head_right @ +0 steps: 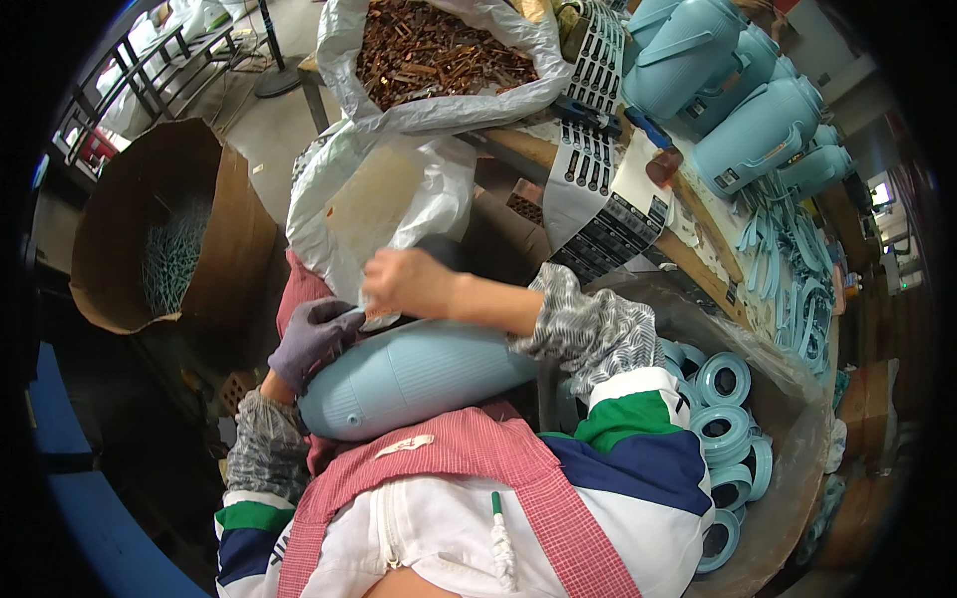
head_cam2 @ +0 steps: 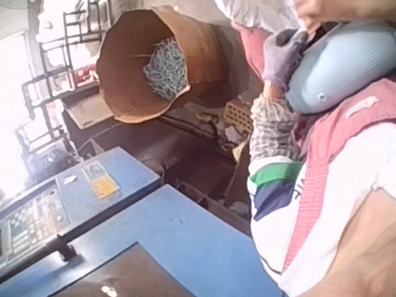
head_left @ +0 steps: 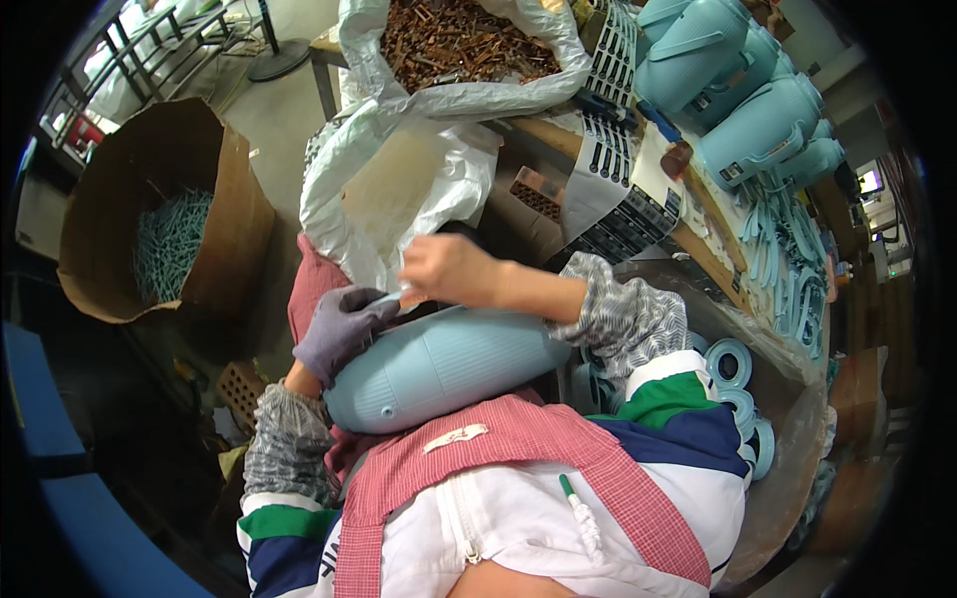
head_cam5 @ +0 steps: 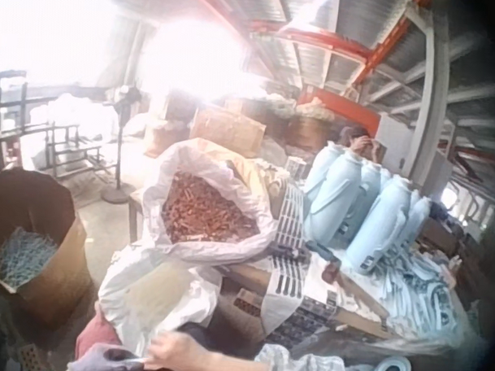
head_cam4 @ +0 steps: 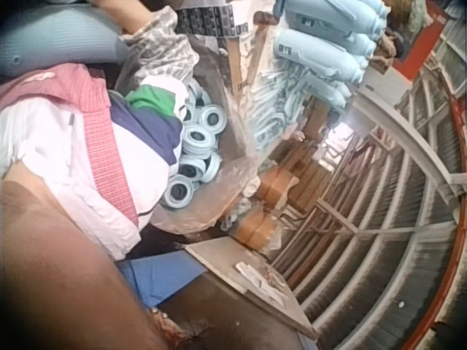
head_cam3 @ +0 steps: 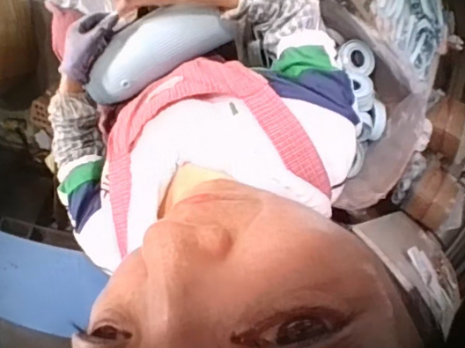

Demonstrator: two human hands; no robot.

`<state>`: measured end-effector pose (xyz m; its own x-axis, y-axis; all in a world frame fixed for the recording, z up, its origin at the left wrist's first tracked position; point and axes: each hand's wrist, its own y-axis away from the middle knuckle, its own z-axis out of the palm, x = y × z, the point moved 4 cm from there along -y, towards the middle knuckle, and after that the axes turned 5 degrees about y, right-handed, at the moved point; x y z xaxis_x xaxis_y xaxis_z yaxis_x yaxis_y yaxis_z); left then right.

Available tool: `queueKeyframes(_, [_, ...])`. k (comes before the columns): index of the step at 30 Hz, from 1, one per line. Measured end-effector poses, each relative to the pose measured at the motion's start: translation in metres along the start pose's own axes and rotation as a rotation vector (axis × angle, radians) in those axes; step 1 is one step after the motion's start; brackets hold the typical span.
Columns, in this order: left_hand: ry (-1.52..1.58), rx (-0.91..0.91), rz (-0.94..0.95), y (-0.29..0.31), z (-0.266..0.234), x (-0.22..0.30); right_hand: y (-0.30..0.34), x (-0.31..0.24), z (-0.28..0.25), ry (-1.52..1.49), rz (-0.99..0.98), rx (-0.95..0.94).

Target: The person assembles light-blue kettles by inserting a small brass-colored component into the base, attaching a handle, and securing a lid. The person repeats this sequence for multiple units, placing finished kettles on the table and retrieving new parts from nearby bags and bins.

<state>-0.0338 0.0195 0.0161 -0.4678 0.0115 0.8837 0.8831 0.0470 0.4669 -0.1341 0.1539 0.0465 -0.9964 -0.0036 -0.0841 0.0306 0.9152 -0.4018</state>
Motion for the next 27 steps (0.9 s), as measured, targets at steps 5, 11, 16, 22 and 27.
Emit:
queueKeyframes(5, [-0.260,-0.015,0.397,0.026,0.002,0.042,-0.052,0.181,-0.044,0.230,0.403,0.245])
queueKeyframes(11, [-0.687,0.002,0.742,0.054,-0.001,0.067,-0.067,0.301,-0.034,0.468,0.776,0.222])
queueKeyframes(16, [-0.687,0.037,0.661,0.062,-0.004,0.057,-0.047,0.307,-0.039,0.294,0.761,0.223])
queueKeyframes(22, [-0.695,0.043,0.737,0.067,0.004,0.056,-0.046,0.310,-0.030,0.284,0.761,0.187])
queueKeyframes(27, [-0.677,0.070,0.717,0.073,0.002,0.045,-0.045,0.322,-0.046,0.185,0.867,0.288])
